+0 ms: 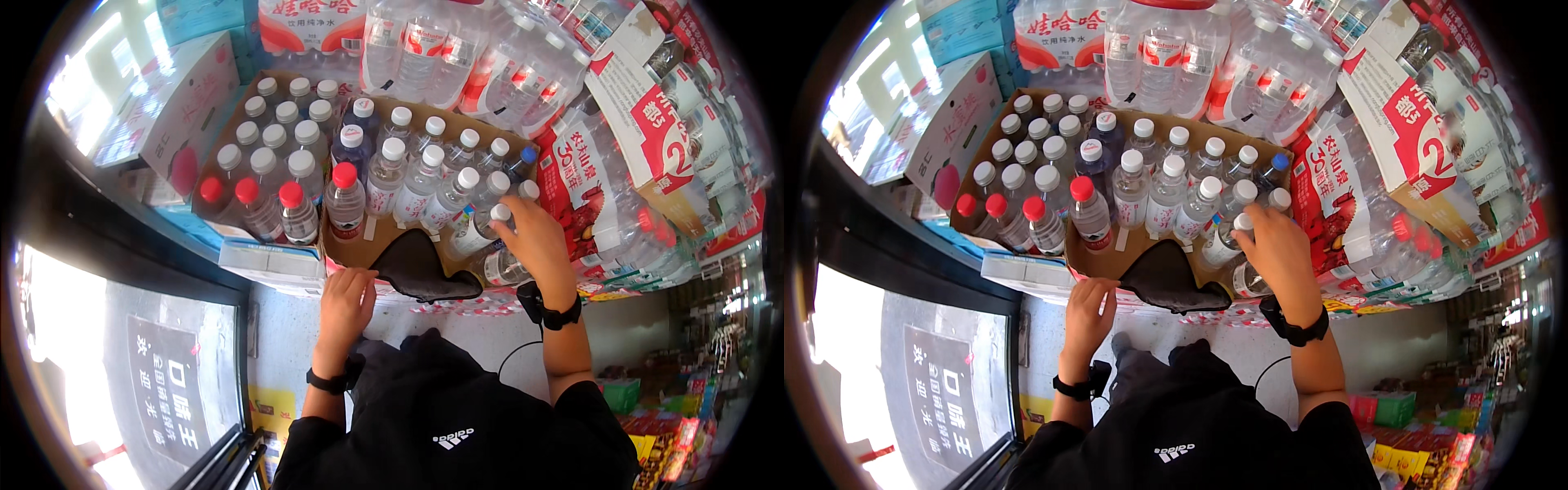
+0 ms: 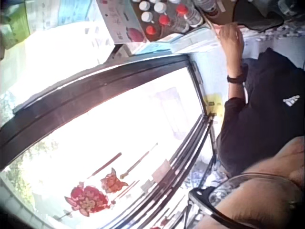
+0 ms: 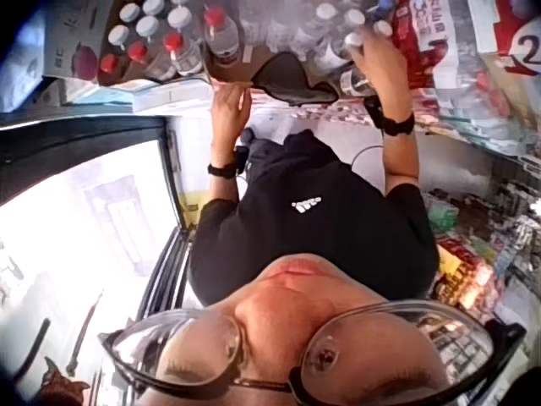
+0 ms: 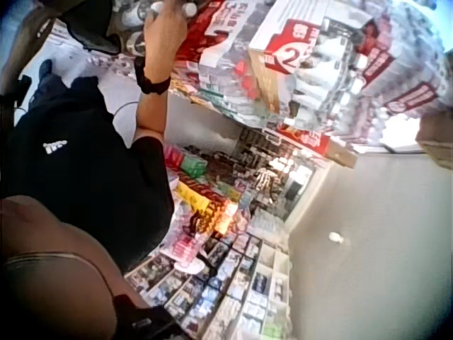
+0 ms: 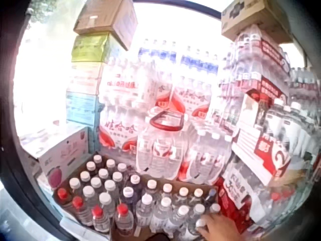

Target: The person wipes the exterior of multiple plastic water bottles with a cloth, handling them one at a time and returning them to a display tray.

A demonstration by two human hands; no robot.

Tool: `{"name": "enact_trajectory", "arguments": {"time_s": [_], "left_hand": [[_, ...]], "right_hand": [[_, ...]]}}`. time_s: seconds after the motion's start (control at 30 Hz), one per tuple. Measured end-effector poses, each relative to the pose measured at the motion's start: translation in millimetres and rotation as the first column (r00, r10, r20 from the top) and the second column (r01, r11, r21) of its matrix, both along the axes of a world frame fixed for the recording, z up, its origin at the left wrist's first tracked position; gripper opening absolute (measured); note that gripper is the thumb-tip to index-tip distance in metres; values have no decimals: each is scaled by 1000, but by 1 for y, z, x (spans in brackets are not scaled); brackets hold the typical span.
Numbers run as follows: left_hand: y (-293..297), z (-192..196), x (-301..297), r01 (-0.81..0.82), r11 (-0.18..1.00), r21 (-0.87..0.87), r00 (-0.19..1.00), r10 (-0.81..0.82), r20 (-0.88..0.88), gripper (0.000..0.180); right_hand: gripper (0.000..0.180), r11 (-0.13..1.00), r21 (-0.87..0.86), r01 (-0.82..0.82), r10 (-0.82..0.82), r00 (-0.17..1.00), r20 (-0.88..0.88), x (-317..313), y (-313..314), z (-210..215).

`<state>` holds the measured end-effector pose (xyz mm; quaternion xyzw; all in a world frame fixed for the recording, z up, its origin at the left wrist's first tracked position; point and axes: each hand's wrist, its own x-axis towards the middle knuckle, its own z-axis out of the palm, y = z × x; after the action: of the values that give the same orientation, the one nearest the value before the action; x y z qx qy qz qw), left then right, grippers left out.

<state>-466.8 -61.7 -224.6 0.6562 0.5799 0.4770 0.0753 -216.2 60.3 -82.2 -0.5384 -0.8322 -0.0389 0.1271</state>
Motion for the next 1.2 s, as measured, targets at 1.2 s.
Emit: {"name": "enact_trajectory", "arguments": {"time_s": [1.2], "left_hand": [[-56,104,271,659,626,416,735,-653,-181,62]], "right_hand": [[49,955,274,-113,290,545,-786,226,-274,40]]}}
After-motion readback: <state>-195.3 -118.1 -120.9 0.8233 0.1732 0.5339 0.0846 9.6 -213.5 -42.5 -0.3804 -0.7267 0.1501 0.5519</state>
